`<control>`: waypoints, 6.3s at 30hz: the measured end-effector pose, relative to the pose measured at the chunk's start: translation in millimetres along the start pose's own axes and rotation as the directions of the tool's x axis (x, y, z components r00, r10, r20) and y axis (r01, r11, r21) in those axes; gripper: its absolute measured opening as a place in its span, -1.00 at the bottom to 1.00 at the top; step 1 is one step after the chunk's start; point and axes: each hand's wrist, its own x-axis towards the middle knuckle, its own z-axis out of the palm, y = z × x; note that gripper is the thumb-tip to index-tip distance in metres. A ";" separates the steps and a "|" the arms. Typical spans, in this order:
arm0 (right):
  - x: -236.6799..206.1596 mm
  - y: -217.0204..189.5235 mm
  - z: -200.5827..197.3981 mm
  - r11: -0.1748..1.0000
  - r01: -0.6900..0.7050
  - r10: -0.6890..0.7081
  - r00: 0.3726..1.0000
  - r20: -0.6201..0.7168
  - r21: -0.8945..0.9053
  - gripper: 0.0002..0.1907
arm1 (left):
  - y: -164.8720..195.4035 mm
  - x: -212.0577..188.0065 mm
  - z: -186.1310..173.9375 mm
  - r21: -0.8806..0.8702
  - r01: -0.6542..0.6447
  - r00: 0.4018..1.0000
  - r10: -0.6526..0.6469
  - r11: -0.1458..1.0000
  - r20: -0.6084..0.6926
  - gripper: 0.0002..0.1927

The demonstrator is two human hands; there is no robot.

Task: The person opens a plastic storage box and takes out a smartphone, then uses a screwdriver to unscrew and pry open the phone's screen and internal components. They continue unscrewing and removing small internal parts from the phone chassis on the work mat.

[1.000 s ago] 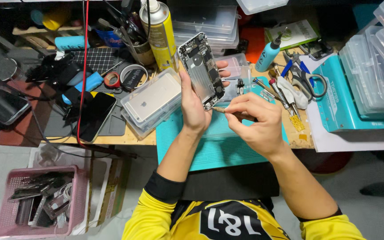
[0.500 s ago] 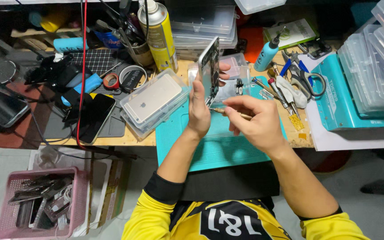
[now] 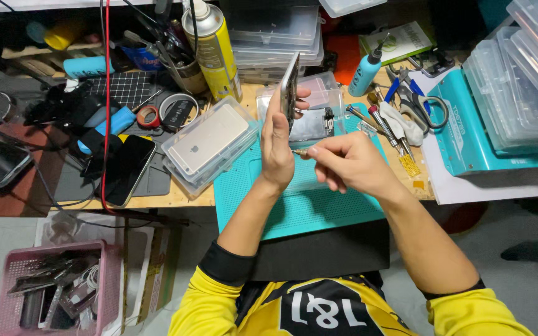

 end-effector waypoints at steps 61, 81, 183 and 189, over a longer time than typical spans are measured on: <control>0.4 -17.5 -1.3 0.999 0.035 -0.032 0.997 0.064 -0.041 -0.79 | -27.2 -6.5 0.7 -0.366 0.102 0.985 -0.146 0.925 -0.094 -0.21; -6.8 -25.5 6.5 0.949 0.253 -0.258 0.966 -0.003 -0.185 -0.84 | -21.5 -4.3 0.3 -0.290 0.044 0.995 -0.069 0.956 -0.074 -0.48; -7.6 10.2 6.1 0.707 0.705 -0.699 0.687 -0.202 -0.049 -0.38 | -21.5 16.8 2.2 -0.864 0.286 0.932 -0.329 0.414 0.151 -0.28; -2.8 15.5 8.9 0.635 0.740 -0.772 0.596 -0.220 -0.222 -0.37 | -19.5 15.3 2.8 -0.859 0.273 0.934 -0.334 0.433 0.128 -0.28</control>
